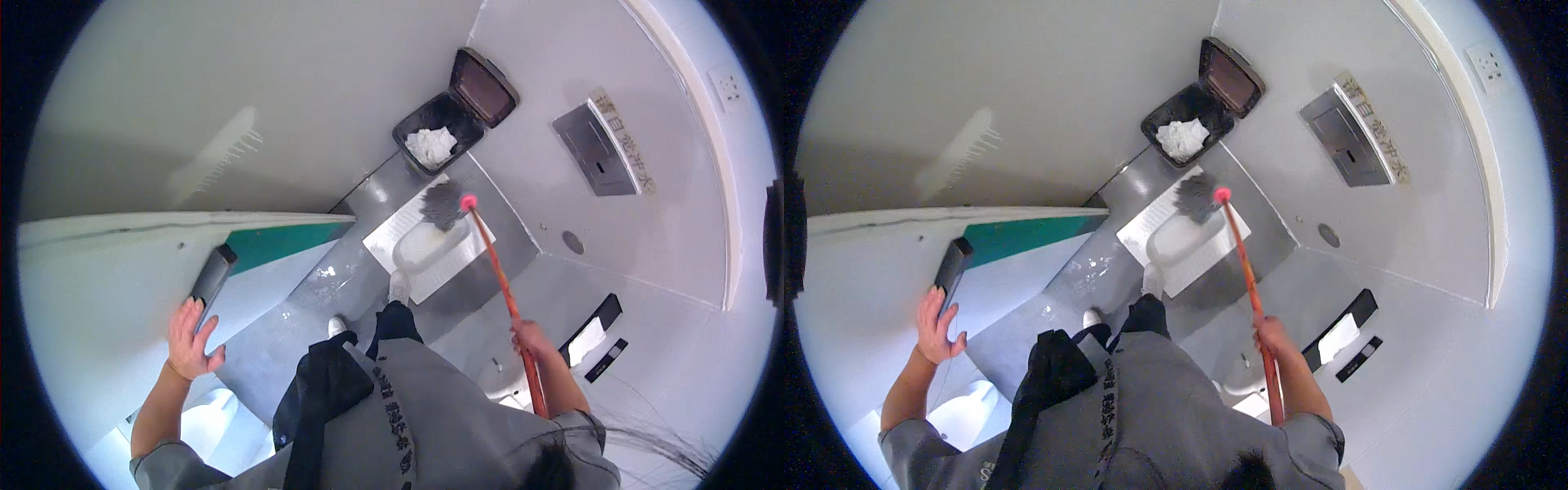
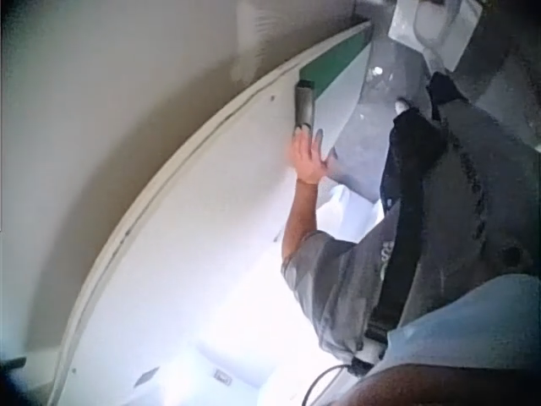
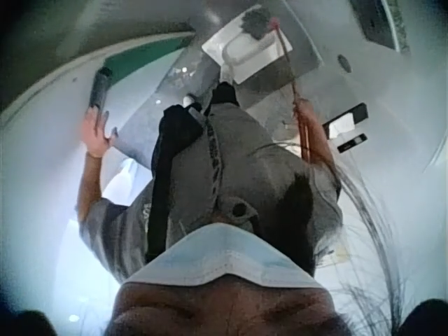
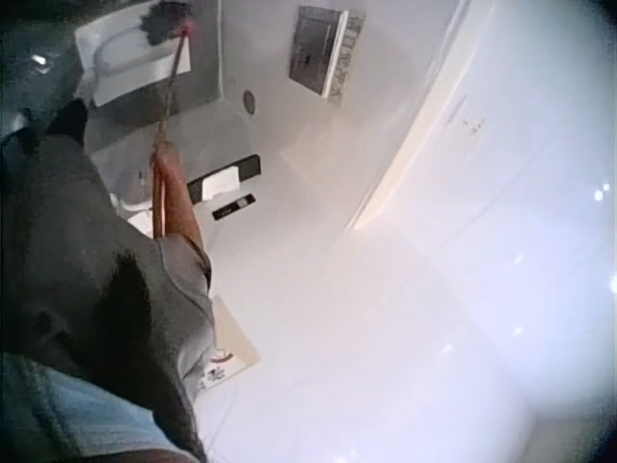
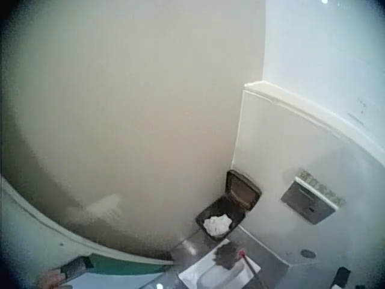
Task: Mopping the floor of a public restroom, including areas around squat toilets and urinals.
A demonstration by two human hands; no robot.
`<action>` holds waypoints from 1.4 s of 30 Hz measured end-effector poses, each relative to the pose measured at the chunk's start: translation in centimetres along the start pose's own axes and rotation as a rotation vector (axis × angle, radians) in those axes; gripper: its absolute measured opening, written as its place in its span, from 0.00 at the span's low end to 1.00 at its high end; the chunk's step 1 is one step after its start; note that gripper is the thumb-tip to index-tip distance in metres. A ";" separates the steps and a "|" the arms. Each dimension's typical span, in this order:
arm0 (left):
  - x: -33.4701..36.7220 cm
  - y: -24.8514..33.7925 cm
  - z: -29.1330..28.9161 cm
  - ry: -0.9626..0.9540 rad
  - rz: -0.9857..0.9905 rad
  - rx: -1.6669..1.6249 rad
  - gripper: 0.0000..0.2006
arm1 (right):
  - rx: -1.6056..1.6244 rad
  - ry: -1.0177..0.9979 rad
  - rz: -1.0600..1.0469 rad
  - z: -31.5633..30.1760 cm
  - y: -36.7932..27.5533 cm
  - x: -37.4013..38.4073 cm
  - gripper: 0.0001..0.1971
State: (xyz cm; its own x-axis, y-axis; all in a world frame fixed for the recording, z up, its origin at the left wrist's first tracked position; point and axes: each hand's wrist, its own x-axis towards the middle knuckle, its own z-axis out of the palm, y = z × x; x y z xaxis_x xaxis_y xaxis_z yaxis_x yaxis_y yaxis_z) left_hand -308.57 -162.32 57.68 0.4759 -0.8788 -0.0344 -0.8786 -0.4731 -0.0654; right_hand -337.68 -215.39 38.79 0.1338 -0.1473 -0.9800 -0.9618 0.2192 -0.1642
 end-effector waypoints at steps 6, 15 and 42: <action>1.8 -1.0 -0.2 0.031 -0.062 -0.017 0.23 | 0.335 0.018 0.044 1.5 5.0 1.7 0.21; 2.3 -1.4 -0.7 0.085 -0.083 -0.091 0.26 | 0.751 -0.045 0.126 15.1 18.9 1.6 0.22; 0.5 -2.6 1.7 0.394 0.066 -0.154 0.19 | 1.893 -1.300 0.107 47.6 19.7 -0.2 0.14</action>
State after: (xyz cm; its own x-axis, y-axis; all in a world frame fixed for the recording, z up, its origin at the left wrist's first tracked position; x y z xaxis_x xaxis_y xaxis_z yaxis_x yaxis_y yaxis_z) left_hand -305.97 -161.38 56.17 0.3929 -0.8496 0.3520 -0.9166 -0.3927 0.0753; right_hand -345.33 -165.17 30.41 0.8907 0.2376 -0.3874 0.1560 0.6408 0.7517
